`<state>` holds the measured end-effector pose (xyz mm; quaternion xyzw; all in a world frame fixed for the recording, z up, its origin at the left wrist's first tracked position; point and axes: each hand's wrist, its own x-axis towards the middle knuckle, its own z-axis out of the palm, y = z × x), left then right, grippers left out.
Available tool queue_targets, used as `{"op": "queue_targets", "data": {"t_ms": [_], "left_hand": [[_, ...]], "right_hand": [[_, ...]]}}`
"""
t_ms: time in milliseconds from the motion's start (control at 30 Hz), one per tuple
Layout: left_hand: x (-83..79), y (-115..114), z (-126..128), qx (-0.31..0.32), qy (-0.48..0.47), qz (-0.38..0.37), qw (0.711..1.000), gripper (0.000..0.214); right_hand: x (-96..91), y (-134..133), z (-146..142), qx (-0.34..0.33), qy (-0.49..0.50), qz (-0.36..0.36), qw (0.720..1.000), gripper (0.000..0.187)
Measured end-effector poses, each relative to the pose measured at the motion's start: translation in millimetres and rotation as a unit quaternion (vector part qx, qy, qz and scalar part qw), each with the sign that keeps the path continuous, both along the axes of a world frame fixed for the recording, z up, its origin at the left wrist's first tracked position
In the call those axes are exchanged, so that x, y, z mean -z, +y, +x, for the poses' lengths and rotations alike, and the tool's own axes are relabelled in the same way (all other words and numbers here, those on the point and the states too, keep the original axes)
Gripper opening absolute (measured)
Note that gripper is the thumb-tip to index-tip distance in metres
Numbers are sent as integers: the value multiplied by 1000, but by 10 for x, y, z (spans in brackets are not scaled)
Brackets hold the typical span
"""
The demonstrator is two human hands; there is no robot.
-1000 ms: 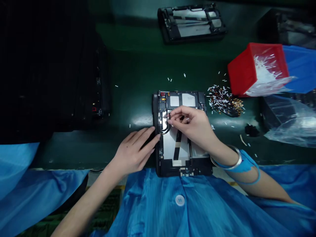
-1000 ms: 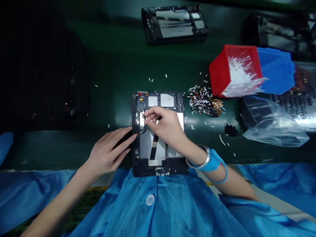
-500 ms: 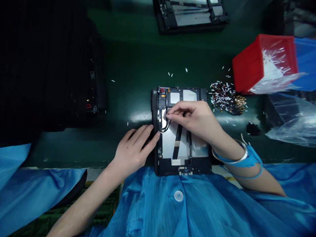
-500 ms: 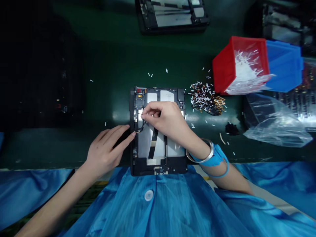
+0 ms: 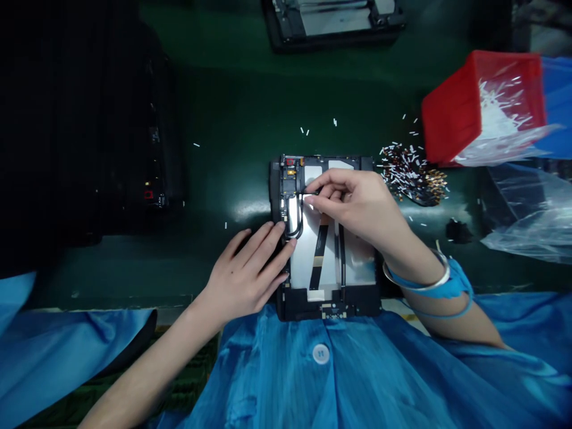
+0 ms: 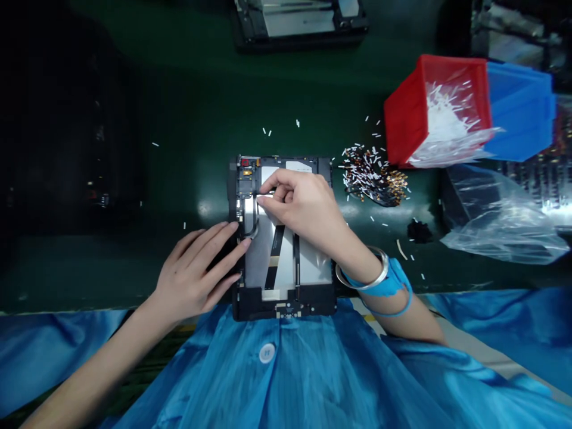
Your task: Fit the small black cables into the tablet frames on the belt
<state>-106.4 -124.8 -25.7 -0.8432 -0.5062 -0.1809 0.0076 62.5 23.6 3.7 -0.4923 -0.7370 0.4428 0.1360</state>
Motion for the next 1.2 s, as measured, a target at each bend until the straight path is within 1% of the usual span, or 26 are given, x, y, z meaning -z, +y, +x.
{"op": "queue_targets", "data": {"t_ms": [100, 167, 233, 367, 567, 733, 867, 967, 1067, 1133, 1200], "left_hand": [[18, 14, -12, 7, 7, -8, 1000, 39], [33, 12, -18, 8, 8, -9, 1000, 40], [41, 11, -17, 11, 9, -9, 1000, 41], [36, 35, -1, 30, -2, -17, 999, 42], [34, 114, -6, 81, -24, -44, 995, 37], [29, 129, -32, 85, -21, -59, 994, 39], [3, 126, -30, 84, -12, -53, 995, 40], [-35, 139, -5, 81, -6, -46, 996, 40], [-72, 222, 45, 75, -11, -31, 997, 37], [-89, 322, 75, 56, -7, -15, 998, 34], [-103, 413, 92, 31, 1, -4, 1000, 32]], "right_hand": [[-15, 33, -40, 3, -34, 2, 999, 14], [-7, 56, -61, -14, -35, -4, 999, 10], [10, 72, -73, -25, -18, -15, 999, 6], [39, 82, -74, -12, 31, -41, 999, 6], [53, 67, -81, -13, 21, -4, 1000, 6], [75, 56, -85, -14, 12, 15, 1000, 5], [80, 57, -75, -26, -7, 33, 999, 4], [87, 46, -83, -37, -25, 57, 997, 5], [71, 21, -109, -45, -45, 96, 993, 1], [20, -5, -91, -39, -53, 146, 987, 12], [-60, -51, 14, -16, -59, 204, 977, 18]]}}
